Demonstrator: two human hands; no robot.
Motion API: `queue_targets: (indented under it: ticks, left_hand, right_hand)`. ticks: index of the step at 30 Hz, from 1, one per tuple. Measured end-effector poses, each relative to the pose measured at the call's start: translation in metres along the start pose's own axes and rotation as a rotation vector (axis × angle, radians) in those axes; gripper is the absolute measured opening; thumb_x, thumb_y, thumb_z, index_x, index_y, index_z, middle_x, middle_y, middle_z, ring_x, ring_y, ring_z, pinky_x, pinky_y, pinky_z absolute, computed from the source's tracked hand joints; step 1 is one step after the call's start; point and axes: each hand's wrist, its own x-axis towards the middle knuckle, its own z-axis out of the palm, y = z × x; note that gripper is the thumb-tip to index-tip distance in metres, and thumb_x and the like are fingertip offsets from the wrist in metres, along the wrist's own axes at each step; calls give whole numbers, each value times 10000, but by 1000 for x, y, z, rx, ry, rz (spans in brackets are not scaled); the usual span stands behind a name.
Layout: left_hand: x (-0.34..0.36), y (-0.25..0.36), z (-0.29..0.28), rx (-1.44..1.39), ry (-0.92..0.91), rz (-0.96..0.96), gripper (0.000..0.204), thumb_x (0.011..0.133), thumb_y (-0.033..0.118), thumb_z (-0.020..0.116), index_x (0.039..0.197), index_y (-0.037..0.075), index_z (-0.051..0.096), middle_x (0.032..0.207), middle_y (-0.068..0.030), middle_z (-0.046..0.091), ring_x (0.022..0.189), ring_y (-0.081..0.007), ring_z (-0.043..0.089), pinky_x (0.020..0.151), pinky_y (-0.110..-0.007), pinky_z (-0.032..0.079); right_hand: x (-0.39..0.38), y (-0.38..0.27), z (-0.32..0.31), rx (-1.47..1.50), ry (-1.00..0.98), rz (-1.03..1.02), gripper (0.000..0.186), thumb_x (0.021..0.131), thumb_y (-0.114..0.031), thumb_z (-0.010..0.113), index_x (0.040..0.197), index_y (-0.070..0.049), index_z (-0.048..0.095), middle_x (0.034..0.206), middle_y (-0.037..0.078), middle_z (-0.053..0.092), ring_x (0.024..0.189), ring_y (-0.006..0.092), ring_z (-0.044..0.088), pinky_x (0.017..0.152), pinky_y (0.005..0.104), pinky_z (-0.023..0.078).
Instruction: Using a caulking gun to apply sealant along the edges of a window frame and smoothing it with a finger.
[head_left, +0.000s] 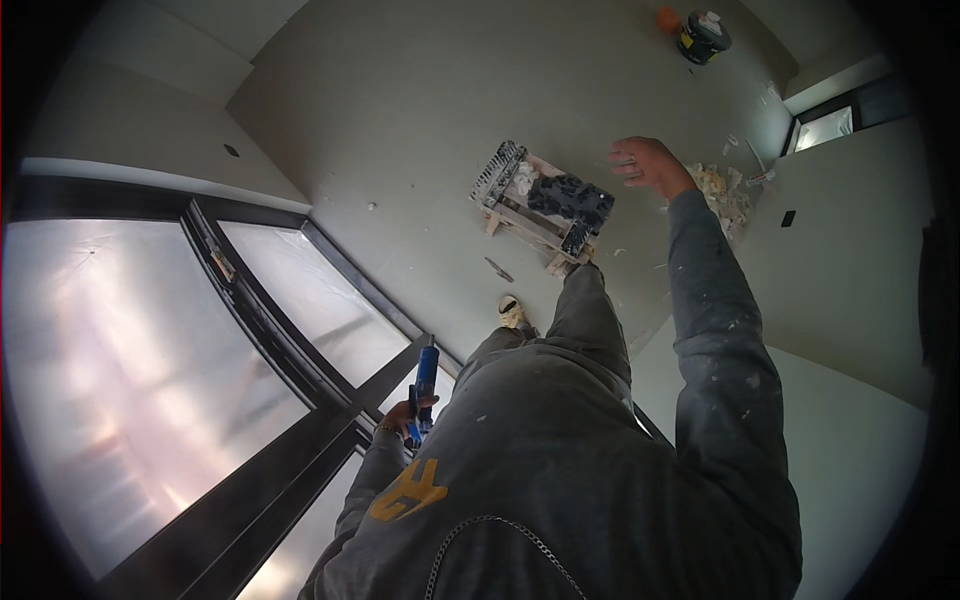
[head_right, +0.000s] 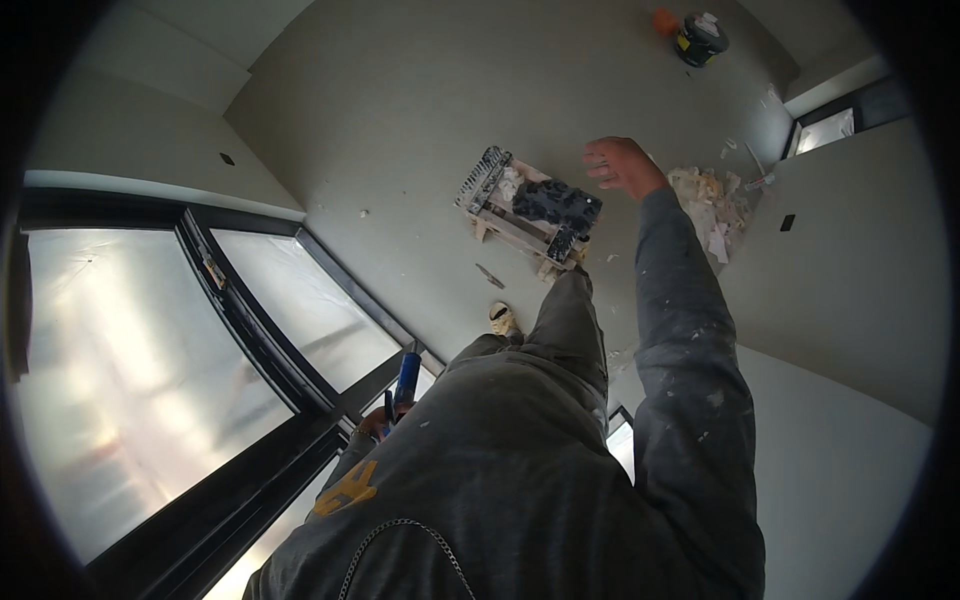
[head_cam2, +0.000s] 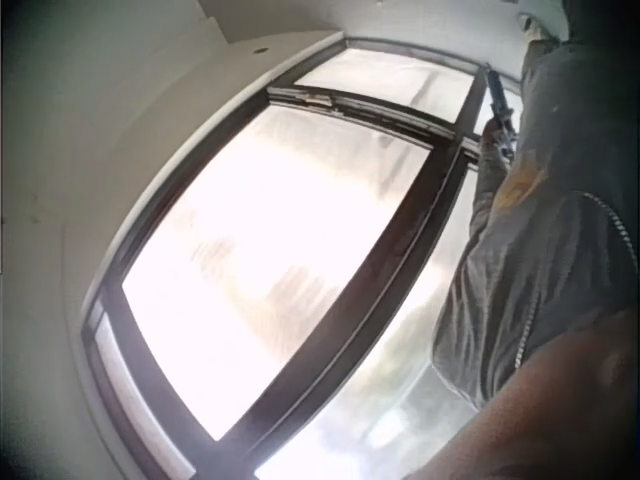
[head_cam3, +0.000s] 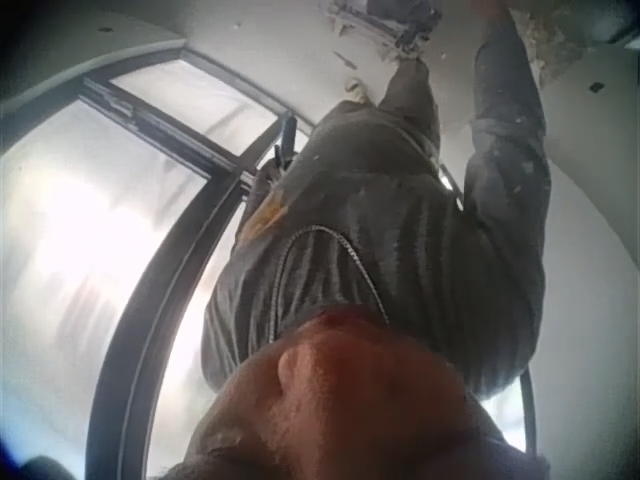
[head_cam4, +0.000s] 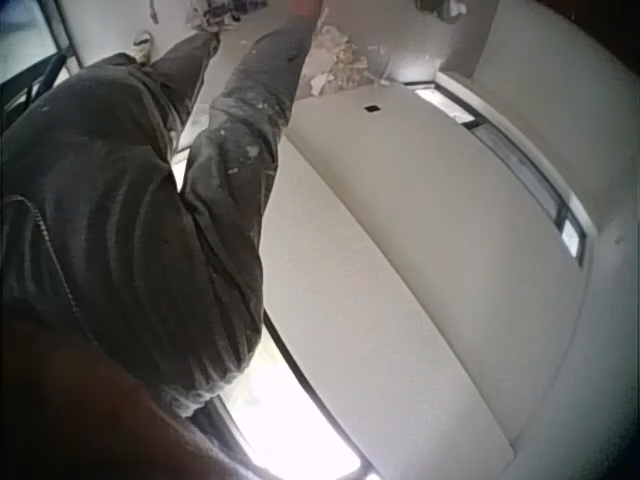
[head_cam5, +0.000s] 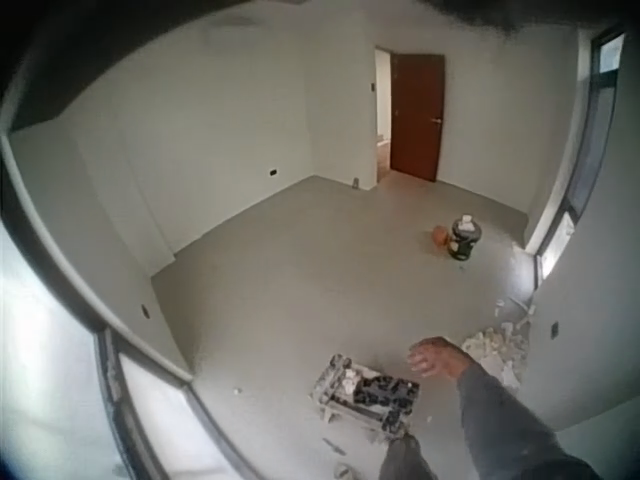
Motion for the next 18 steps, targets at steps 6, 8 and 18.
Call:
queue_targets:
  ticks: [6, 8, 18]
  left_hand:
    - [-11, 7, -9, 19, -4, 38, 579, 742, 400, 857, 1101, 21, 605, 794, -100, 615, 616, -229, 636, 583, -405, 578]
    - [-14, -1, -19, 38, -26, 35, 579, 741, 399, 858, 1100, 20, 609, 794, -100, 616, 614, -228, 635, 583, -404, 578]
    - [46, 68, -10, -190, 108, -135, 525, 749, 390, 850, 1046, 53, 578, 736, -77, 596, 603, -259, 653, 577, -416, 573]
  right_hand:
    - [-31, 121, -153, 257, 88, 37, 664, 932, -456, 584, 1443, -56, 440, 1463, 163, 478, 1330, 367, 475, 1099, 530, 361]
    - [-84, 188, -200, 214, 276, 124, 699, 949, -456, 547, 1494, -50, 379, 1533, 180, 406, 1383, 387, 423, 1117, 552, 335]
    - [-354, 546, -32, 716, 488, 700, 620, 1001, -355, 454, 1505, -17, 325, 1514, 251, 391, 1340, 480, 433, 1080, 641, 357]
